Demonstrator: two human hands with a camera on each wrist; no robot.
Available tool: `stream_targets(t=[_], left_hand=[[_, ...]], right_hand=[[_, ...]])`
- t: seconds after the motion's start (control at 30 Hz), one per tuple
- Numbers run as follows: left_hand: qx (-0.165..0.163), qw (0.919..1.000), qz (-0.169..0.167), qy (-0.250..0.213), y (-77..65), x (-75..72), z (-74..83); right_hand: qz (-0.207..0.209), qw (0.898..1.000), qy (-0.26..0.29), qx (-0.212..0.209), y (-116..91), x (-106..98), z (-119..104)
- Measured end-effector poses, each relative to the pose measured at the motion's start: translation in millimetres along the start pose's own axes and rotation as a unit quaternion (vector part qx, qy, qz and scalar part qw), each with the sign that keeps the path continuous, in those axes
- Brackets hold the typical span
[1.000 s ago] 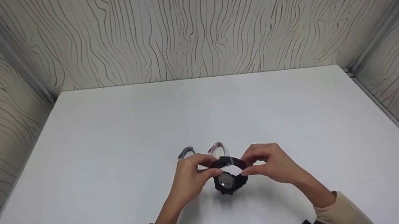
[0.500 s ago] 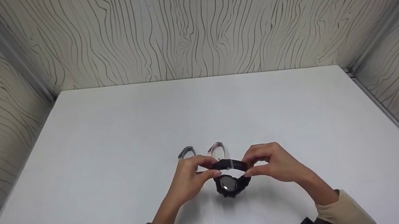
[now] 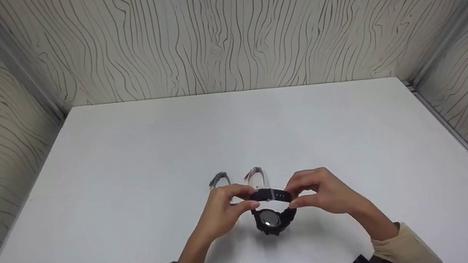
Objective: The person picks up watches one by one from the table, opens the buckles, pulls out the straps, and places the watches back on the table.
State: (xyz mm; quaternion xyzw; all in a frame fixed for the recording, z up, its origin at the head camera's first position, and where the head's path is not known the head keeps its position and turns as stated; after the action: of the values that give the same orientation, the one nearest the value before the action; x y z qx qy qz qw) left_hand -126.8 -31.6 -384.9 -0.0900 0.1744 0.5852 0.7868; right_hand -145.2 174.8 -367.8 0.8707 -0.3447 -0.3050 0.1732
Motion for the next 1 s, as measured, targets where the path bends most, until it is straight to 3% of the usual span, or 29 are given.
stream_targets(t=[0.23,0.4,0.83,1.0], left_hand=[[-0.001,0.9996,0.028,-0.005,0.9,0.5,0.5],[-0.003,0.9991,0.043,-0.007,1.3,0.1,0.8],[0.002,0.9998,0.011,0.014,0.7,-0.1,-1.6],[0.01,0.9995,0.028,0.015,0.9,-0.6,0.2]], right_hand=[[0.027,0.999,-0.036,0.017,9,2,-20],[0.041,0.997,-0.052,0.025,4,2,-8],[0.002,1.0,-0.009,-0.008,-4,-1,5],[0.016,1.0,-0.018,0.002,-1,-1,-2]])
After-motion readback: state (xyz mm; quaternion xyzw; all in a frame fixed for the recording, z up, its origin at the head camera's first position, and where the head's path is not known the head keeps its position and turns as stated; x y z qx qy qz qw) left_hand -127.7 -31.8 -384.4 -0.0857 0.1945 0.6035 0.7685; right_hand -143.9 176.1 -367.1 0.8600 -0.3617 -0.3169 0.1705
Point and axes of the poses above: each hand's wrist, its own y-axis towards the middle knuckle, its own x-axis out of the palm, z = x × y, the point moved 4 cm from there along y, towards the middle knuckle, and after that the axes turned 11 degrees about -x, right-handed, at the moved point
